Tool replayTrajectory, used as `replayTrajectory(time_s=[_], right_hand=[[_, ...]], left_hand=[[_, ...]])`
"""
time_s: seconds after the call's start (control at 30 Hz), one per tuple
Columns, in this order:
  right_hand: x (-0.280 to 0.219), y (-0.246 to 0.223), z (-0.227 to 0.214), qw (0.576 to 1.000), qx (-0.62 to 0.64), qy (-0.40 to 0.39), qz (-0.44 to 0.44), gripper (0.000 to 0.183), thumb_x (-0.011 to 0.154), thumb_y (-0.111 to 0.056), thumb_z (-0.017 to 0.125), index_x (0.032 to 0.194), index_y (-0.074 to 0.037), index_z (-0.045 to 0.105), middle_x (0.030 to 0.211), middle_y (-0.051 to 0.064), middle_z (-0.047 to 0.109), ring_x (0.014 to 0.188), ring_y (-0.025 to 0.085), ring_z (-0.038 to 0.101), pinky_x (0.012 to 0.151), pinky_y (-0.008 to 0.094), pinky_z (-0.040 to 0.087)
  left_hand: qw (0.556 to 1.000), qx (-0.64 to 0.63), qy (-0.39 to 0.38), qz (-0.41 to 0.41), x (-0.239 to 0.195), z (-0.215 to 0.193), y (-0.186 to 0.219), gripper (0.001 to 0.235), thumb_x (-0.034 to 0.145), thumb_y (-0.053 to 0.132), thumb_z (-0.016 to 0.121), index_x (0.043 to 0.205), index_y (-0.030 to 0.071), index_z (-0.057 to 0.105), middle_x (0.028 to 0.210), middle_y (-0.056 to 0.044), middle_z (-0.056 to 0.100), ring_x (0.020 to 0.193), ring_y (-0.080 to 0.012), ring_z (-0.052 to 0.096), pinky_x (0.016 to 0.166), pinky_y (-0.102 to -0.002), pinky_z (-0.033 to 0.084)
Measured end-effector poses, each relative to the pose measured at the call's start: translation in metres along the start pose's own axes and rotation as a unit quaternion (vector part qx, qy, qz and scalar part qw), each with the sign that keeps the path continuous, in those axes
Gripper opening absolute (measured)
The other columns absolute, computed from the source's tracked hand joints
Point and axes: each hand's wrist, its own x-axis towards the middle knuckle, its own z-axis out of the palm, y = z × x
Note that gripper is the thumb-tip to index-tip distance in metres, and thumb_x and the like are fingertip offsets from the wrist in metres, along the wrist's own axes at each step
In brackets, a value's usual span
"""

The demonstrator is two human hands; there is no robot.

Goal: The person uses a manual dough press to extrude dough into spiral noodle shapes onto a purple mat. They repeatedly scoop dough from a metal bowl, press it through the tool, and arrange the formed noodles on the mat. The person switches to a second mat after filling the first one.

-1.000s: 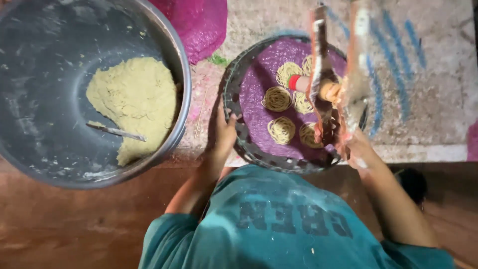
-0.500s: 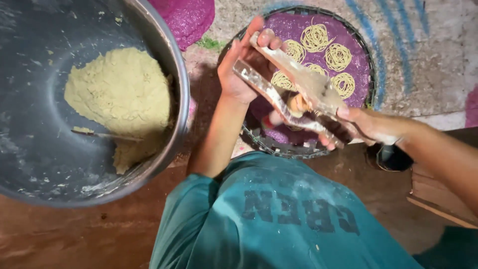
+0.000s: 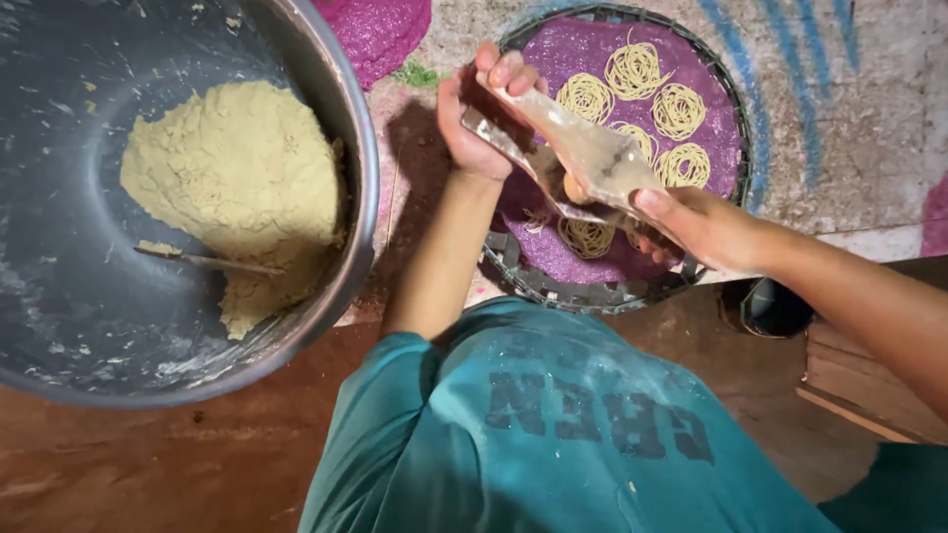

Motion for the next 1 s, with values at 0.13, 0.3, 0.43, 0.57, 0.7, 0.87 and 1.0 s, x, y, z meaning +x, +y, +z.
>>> replayTrajectory(time_s=[0.13, 0.3, 0.43, 0.57, 0.7, 0.87, 1.0], right_hand=[[0.003, -0.007, 0.008, 0.999, -0.047, -0.004, -0.025, 0.076, 0.097, -0.067, 0.032, 0.097, 0.0, 0.069, 0.08, 0.01, 0.07, 0.072, 0.019, 0.066, 0.067, 0.036, 0.055], [-0.016, -0.008, 0.008, 0.998, 0.053, -0.042, -0.001, 0.069, 0.094, -0.065, 0.035, 0.096, -0.005, 0.067, 0.078, 0.006, 0.069, 0.069, 0.018, 0.066, 0.066, 0.035, 0.058], [-0.021, -0.014, -0.01, 0.995, -0.087, 0.016, -0.04, 0.076, 0.098, -0.066, 0.031, 0.085, -0.002, 0.069, 0.068, 0.008, 0.067, 0.063, 0.02, 0.064, 0.061, 0.035, 0.052], [-0.008, -0.019, 0.0, 0.99, -0.106, 0.017, -0.088, 0.075, 0.098, -0.067, 0.029, 0.085, -0.004, 0.067, 0.069, 0.006, 0.067, 0.065, 0.018, 0.065, 0.062, 0.033, 0.055], [-0.012, -0.014, 0.013, 0.998, -0.018, -0.023, -0.063, 0.075, 0.098, -0.066, 0.033, 0.083, -0.001, 0.066, 0.071, 0.008, 0.066, 0.065, 0.018, 0.065, 0.059, 0.036, 0.053], [-0.021, -0.01, -0.008, 0.993, -0.11, 0.016, -0.038, 0.077, 0.099, -0.067, 0.028, 0.083, -0.002, 0.066, 0.066, 0.011, 0.066, 0.059, 0.02, 0.065, 0.058, 0.036, 0.054], [-0.013, -0.002, -0.015, 0.988, -0.111, 0.085, -0.064, 0.074, 0.099, -0.066, 0.036, 0.088, 0.0, 0.067, 0.073, 0.011, 0.066, 0.065, 0.019, 0.063, 0.059, 0.036, 0.051]], left_hand=[[0.999, 0.016, -0.041, -0.017, 0.008, 0.011, 0.02, 0.027, 0.106, 0.041, 0.043, 0.105, 0.017, 0.053, 0.092, 0.003, 0.055, 0.096, -0.0147, 0.055, 0.1, -0.039, 0.049], [1.0, 0.004, 0.011, -0.01, -0.007, 0.027, 0.008, 0.026, 0.104, 0.04, 0.044, 0.102, 0.016, 0.054, 0.091, 0.001, 0.055, 0.093, -0.0155, 0.056, 0.096, -0.039, 0.05], [0.999, -0.03, 0.037, -0.006, 0.006, 0.028, -0.005, 0.028, 0.099, 0.041, 0.045, 0.1, 0.015, 0.054, 0.089, 0.0, 0.055, 0.09, -0.0163, 0.056, 0.094, -0.038, 0.051], [1.0, 0.027, -0.01, -0.005, 0.016, 0.028, 0.016, 0.029, 0.103, 0.041, 0.045, 0.1, 0.015, 0.055, 0.088, 0.002, 0.056, 0.091, -0.016, 0.057, 0.095, -0.04, 0.053], [0.999, 0.023, 0.022, -0.004, -0.004, 0.03, 0.022, 0.03, 0.102, 0.043, 0.045, 0.1, 0.014, 0.055, 0.087, 0.002, 0.056, 0.091, -0.0166, 0.057, 0.093, -0.04, 0.053], [1.0, 0.0, 0.006, 0.011, -0.001, 0.022, -0.007, 0.025, 0.104, 0.039, 0.046, 0.1, 0.015, 0.053, 0.091, 0.0, 0.056, 0.093, -0.0172, 0.057, 0.093, -0.04, 0.051], [0.999, 0.015, -0.035, 0.017, 0.017, 0.017, -0.006, 0.03, 0.104, 0.041, 0.045, 0.106, 0.013, 0.054, 0.095, -0.002, 0.057, 0.097, -0.0185, 0.056, 0.092, -0.034, 0.048]])
